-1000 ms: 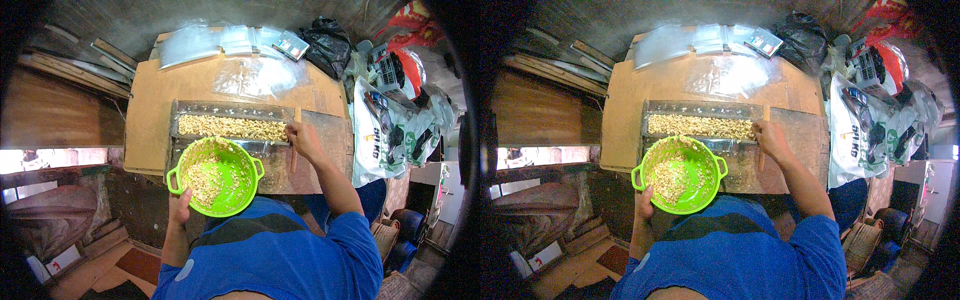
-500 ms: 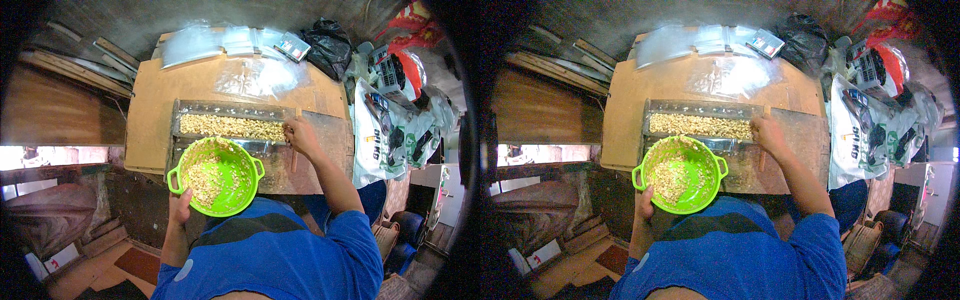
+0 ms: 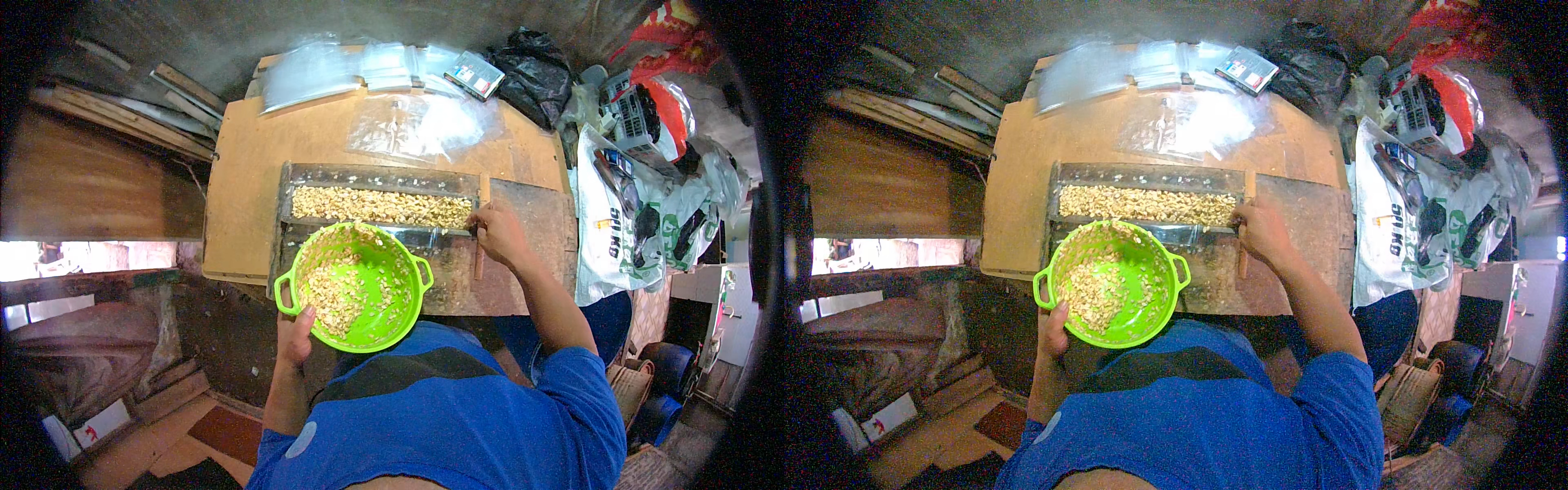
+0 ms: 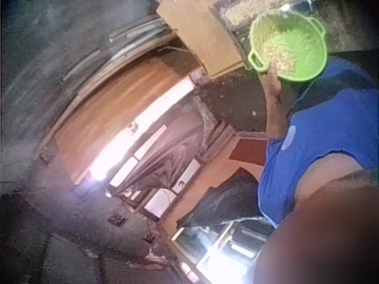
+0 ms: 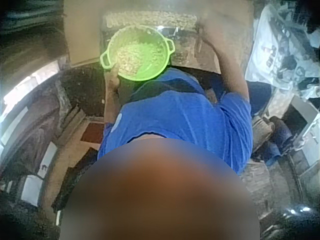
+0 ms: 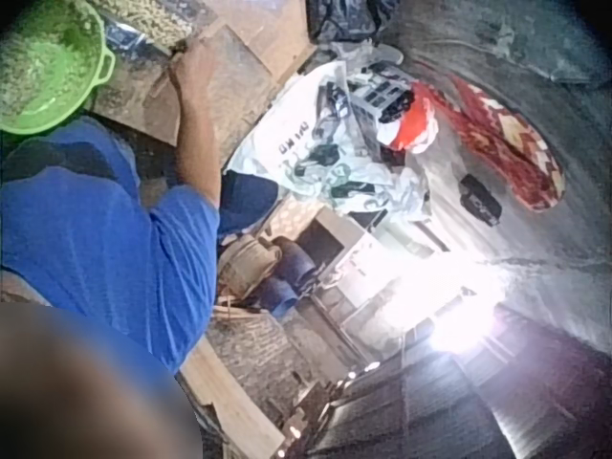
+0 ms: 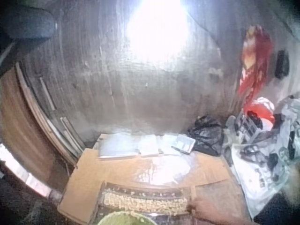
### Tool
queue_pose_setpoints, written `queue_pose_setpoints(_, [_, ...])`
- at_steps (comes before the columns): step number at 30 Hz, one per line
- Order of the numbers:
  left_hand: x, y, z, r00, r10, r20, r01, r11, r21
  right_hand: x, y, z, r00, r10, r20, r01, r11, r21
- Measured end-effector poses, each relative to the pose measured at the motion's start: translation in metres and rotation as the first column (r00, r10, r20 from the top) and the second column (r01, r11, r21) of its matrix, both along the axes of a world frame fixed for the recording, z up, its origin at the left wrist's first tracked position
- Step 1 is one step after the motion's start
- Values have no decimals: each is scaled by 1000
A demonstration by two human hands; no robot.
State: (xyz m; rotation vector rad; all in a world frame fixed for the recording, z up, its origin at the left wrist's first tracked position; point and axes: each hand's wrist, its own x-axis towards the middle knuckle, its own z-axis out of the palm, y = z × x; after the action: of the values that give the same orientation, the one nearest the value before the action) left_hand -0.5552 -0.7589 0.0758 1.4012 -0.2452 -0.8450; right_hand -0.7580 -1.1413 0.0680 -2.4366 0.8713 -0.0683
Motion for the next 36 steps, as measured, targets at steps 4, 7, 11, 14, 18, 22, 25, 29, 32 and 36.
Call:
queue_pose_setpoints(4, [-3, -7, 7, 999, 18, 51, -21, 998, 60, 11, 26, 18, 991, -24, 135, 22, 1000, 18])
queue_pose_setpoints(7, [-9, -19, 13, 997, -29, 64, 30, 1000, -6, 28, 62, 24, 924, 148, 352, -181, 982, 62])
queue_pose_setpoints(11, [-16, -34, 23, 992, -113, 51, 110, 992, 56, 63, 120, 6, 910, 354, 214, -397, 892, 214])
queue_pose_setpoints(14, [-20, -39, 27, 989, -134, 62, 131, 990, 59, 83, 154, -6, 878, 380, 292, -460, 838, 292])
queue_pose_setpoints(18, [-20, -38, 24, 985, -140, 98, 132, 988, 84, 87, 181, -1, 813, 500, 298, -581, 674, 456])
queue_pose_setpoints(22, [-21, -32, 19, 991, -94, 91, 89, 994, 64, 86, 191, 7, 816, 512, 267, -510, 422, 750])
queue_pose_setpoints(25, [-21, -29, 16, 984, -77, 162, 69, 996, 54, 90, 193, 2, 965, 260, 26, -55, 104, 993])
queue_pose_setpoints(29, [-21, -26, 12, 995, -60, 84, 60, 998, 5, 87, 163, -11, 1000, 5, -28, 28, 107, 994])
queue_pose_setpoints(32, [-21, -23, 9, 998, -37, 45, 38, 999, -15, 87, 125, -13, 926, -377, 17, 26, 109, 994])
queue_pose_setpoints(36, [-20, -20, 5, 994, -52, 99, 51, 999, 11, 78, 54, -8, 902, -376, 209, 11, 505, 863])
